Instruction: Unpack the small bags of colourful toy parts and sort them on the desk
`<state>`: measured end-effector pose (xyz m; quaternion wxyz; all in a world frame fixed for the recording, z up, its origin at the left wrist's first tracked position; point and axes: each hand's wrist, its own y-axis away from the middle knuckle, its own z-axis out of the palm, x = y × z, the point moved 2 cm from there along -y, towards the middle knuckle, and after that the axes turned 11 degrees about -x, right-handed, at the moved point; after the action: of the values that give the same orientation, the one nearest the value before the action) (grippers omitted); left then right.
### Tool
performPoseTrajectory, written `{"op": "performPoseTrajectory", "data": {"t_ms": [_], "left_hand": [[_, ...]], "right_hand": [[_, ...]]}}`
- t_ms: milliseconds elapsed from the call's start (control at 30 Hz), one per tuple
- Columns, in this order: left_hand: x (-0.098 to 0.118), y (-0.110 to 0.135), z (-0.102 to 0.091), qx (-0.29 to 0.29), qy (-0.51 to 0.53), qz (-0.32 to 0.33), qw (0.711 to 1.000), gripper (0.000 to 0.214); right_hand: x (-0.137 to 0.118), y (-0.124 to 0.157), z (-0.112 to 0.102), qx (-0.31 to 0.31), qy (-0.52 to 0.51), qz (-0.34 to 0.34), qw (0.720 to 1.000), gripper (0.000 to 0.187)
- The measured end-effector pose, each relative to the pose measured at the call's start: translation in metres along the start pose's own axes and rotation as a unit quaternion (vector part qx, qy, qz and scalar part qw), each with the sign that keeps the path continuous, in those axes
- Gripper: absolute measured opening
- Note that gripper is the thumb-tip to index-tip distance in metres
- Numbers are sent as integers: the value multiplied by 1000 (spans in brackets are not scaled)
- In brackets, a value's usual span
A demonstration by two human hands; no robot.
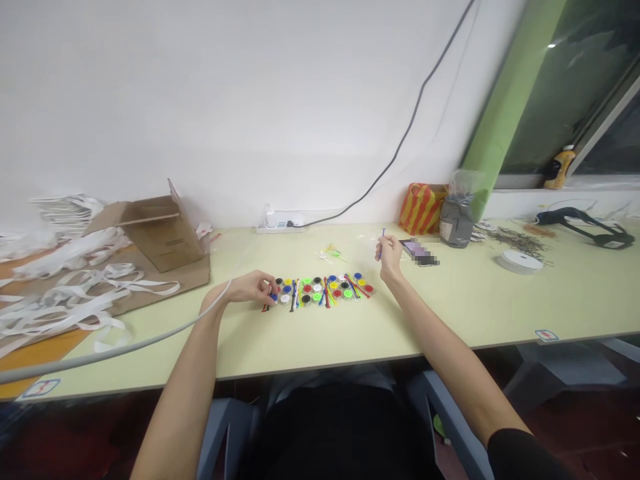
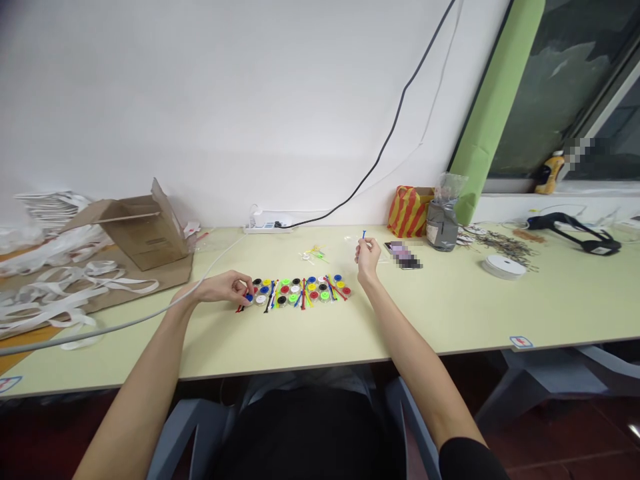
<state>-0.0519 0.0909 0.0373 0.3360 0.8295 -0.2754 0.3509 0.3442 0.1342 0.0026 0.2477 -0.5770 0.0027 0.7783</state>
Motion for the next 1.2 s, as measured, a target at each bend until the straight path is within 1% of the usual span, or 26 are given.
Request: {"op": "performPoseTrajectory", "data": {"t_ms": [100, 200, 300, 367, 433, 467, 533, 567, 633, 667, 767, 833, 967, 1033, 1100, 1133, 1167, 1200], "left_hand": [[0, -1, 0, -3, -4, -4, 1000, 41], [5, 2, -2, 16, -30, 0, 999, 43], [13, 8, -7, 63, -41, 25, 997, 42], [18, 11, -10, 119, -46, 47, 991, 41], [23, 12, -12, 179, -50, 66, 980, 40], [26, 12, -11, 206, -51, 74, 974, 40], [32, 8, -7, 243, -49, 93, 964, 40], [35, 5, -4, 254, -48, 104, 960, 41], [41, -4, 5, 257, -50, 131, 956, 42], [43, -9, 10, 250, -53, 141, 957, 42], [49, -23, 26, 209, -68, 150, 964, 44], [54, -30, 36, 176, -81, 157, 968, 44], [63, -36, 52, 104, -68, 161, 979, 43], [65, -35, 55, 89, -67, 159, 981, 42], [64, -33, 52, 98, -91, 152, 979, 39], [62, -31, 48, 115, -113, 144, 976, 37], [58, -28, 42, 142, -141, 130, 971, 34], [54, -25, 34, 183, -175, 110, 961, 31]], "right_hand": [[-1, 1, 1, -1, 3, 3, 1000, 16], [-1, 2, 1, 0, 4, 5, 1000, 15], [-4, 3, 2, -5, 0, 0, 1000, 14], [-7, 5, 4, -25, 0, -13, 1000, 15], [-11, 10, 10, -64, 6, -31, 997, 18], [-14, 13, 15, -93, 12, -37, 995, 21], [-17, 24, 27, -173, 21, -32, 984, 26], [-18, 31, 35, -228, 22, -16, 973, 28], [-19, 49, 52, -343, 14, 28, 939, 33], [-20, 58, 60, -392, 9, 44, 919, 34], [-21, 81, 77, -482, 4, 61, 874, 38], [-21, 90, 83, -519, 2, 60, 853, 40], [-15, 97, 87, -550, 7, 62, 833, 41], [-12, 98, 87, -555, 12, 66, 829, 42], [-11, 97, 86, -550, 16, 66, 832, 45], [-12, 96, 86, -541, 19, 60, 839, 46], [-12, 94, 85, -528, 23, 52, 847, 47], [-13, 91, 84, -513, 30, 43, 857, 46]]}}
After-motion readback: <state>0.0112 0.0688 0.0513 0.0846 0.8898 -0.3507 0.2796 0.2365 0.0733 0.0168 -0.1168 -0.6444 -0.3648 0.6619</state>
